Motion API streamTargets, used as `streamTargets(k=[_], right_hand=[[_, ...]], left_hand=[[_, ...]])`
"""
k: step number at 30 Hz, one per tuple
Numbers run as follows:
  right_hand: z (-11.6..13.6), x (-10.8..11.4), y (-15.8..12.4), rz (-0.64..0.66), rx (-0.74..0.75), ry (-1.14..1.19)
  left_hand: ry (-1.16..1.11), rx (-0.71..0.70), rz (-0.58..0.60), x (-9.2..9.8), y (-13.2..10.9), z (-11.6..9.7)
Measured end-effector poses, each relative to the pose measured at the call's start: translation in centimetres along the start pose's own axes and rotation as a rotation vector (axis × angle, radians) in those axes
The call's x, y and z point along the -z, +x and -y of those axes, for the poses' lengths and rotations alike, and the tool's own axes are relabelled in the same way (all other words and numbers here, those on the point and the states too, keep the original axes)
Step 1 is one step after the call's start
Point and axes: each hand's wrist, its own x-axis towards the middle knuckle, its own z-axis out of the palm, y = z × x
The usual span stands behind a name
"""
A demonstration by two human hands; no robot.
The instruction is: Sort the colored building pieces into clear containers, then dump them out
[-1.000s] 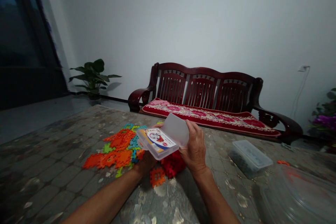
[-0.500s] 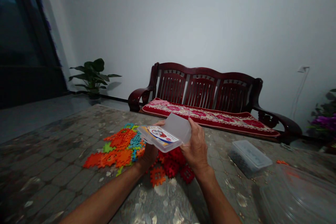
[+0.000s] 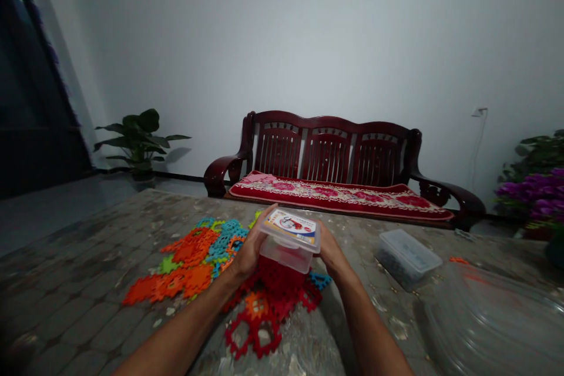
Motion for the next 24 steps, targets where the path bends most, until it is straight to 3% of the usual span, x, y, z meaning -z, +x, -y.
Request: streamTargets(k=[6, 8, 10, 13, 18, 22, 24], right_hand=[[-0.9, 1.4, 0.2, 0.090, -0.224, 0.055], [-1.3, 1.7, 0.5, 0.127, -0.271, 0.050], [-1.7, 1.7, 0.8, 0.108, -0.211, 0.065], [-2.5, 1.4, 1.4, -0.055, -0.045, 0.108], [-4.6, 1.9, 2.9, -0.297, -0.093, 0.107], [-6.3, 4.8, 4.5, -0.576, -0.049, -0.074], [-6.8, 6.8, 5.5, -0.672, -0.069, -0.156]], left_hand=[[-0.109, 0.171, 0.080, 0.7, 0.2, 1.4], [-0.114, 0.260, 0.051, 0.9, 0.2, 1.9], [-0.100, 0.334, -0.025, 1.1, 0.2, 2.3], [-0.069, 0.401, -0.140, 1.1, 0.6, 3.0], [-0.014, 0.347, -0.130, 0.9, 0.6, 4.4], [0.410, 0.137, -0.149, 0.4, -0.7, 5.2], [0.625, 0.006, -0.067, -0.1, -1.6, 5.2]])
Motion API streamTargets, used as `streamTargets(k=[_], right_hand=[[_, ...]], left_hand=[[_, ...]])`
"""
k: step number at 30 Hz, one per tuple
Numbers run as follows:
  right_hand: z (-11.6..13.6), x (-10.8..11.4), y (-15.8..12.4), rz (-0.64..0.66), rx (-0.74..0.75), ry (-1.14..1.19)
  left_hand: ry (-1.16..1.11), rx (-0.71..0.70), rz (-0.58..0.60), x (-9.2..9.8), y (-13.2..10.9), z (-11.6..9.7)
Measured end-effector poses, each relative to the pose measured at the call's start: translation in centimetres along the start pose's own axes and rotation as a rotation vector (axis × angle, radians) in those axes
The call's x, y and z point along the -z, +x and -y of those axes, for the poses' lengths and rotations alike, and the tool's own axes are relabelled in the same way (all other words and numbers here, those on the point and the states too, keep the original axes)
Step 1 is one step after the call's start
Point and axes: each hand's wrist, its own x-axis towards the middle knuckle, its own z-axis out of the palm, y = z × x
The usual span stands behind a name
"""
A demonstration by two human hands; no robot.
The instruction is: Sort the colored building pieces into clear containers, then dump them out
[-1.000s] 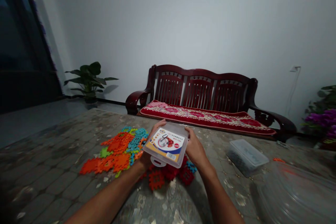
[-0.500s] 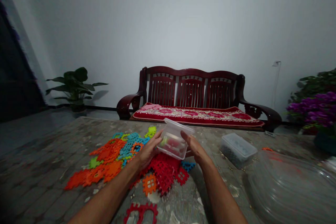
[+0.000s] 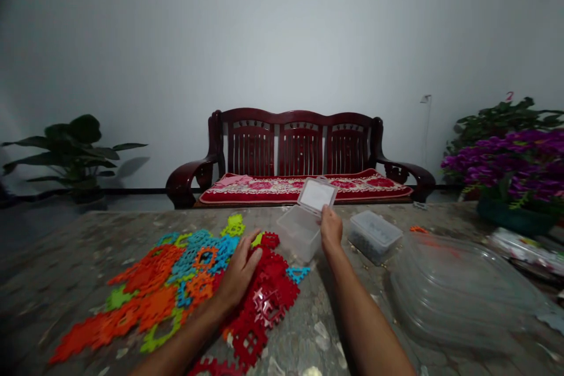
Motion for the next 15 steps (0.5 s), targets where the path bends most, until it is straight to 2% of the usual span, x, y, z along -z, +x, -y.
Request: streamTargets(k=[4, 8, 11, 15], right_hand=[[-0.5, 1.2, 4.0, -0.140, -0.029, -0.154], [-0.9, 1.2, 6.5, -0.133, -0.004, -0.259], [-1.5, 1.2, 6.8, -0.090, 0.050, -0.302], [-2.4, 1.2, 5.0, -0.123, 0.164, -0.325]], left_hand=[[0.285, -0.200, 0.282, -0.7, -2.0, -1.6], [0.500, -0.277, 0.541, -1.5, -3.8, -3.0], [0.676, -0.295, 0.646, -1.9, -4.8, -3.2], [0.805, -0.307, 0.714, -2.2, -5.3, -2.8]])
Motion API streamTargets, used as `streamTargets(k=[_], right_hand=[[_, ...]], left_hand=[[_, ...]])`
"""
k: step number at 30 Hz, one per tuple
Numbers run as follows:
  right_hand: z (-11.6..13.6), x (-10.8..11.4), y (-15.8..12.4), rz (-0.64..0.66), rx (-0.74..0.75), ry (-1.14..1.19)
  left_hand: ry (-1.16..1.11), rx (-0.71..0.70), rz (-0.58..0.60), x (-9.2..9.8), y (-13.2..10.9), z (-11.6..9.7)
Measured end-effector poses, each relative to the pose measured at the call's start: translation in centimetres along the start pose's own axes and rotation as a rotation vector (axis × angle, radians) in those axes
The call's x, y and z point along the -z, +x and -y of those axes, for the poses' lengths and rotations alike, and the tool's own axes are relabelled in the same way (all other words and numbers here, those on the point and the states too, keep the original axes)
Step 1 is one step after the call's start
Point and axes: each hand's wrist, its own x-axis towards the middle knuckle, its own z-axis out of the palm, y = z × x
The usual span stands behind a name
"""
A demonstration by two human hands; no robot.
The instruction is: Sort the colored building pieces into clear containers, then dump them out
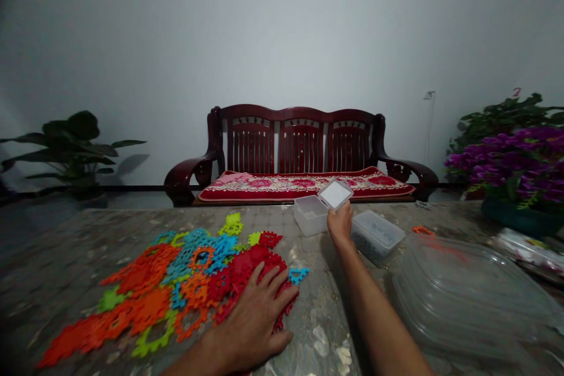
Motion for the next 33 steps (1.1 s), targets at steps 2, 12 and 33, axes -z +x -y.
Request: streamTargets(k=[2, 12, 33], right_hand=[[0.3, -0.1, -1.8, -0.059, 0.138, -0.017], [4.1, 0.1, -6.3, 0.349, 0.675, -0.601], [1.4, 9.2, 0.5, 0.321, -0.122, -0.977]], left_hand=[[0.023, 0.003, 0.001, -0.2, 0.1, 0.1], [0.089, 0.028, -0.026, 0.2, 0.5, 1.5], [0.143, 0.324, 0.059, 2.9, 0.1, 5.8]])
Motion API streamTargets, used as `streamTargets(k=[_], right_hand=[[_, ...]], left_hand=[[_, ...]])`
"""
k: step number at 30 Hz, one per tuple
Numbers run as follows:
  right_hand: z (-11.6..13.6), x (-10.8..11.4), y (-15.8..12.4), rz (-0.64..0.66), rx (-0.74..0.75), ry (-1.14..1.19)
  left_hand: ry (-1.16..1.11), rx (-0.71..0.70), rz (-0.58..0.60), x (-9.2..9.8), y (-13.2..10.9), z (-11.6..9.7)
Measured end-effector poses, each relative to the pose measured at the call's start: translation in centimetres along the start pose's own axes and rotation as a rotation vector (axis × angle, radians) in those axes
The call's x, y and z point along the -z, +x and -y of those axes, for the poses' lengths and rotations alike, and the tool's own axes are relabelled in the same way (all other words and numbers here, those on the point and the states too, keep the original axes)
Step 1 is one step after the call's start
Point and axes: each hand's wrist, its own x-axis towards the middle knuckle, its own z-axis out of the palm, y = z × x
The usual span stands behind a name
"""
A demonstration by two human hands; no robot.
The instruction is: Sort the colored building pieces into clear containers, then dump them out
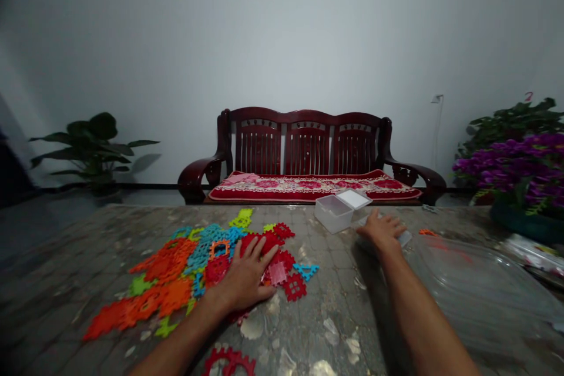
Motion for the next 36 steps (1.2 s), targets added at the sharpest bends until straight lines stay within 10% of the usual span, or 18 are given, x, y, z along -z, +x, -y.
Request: streamTargets(k=[9, 17, 25, 36], right_hand=[[0.3, 0.5, -2.0, 0.044, 0.137, -0.064], [1.9, -0.2, -7.8, 0.012, 0.594, 0.068], [-2.3, -0.3, -6.6, 0.119, 0.960, 0.391], [-3.5, -3.6, -8.9, -0.158, 1.102, 0.433]], left_hand=[[0.067, 0.159, 0.170, 2.9, -0.5, 2.1], [-0.030, 0.180, 0.176, 3.9, -0.4, 2.6], [-0.245, -0.174, -0.076, 3.2, 0.3, -1.2], [-0.436, -0.468, -0.133, -0.1, 5.1, -6.6]])
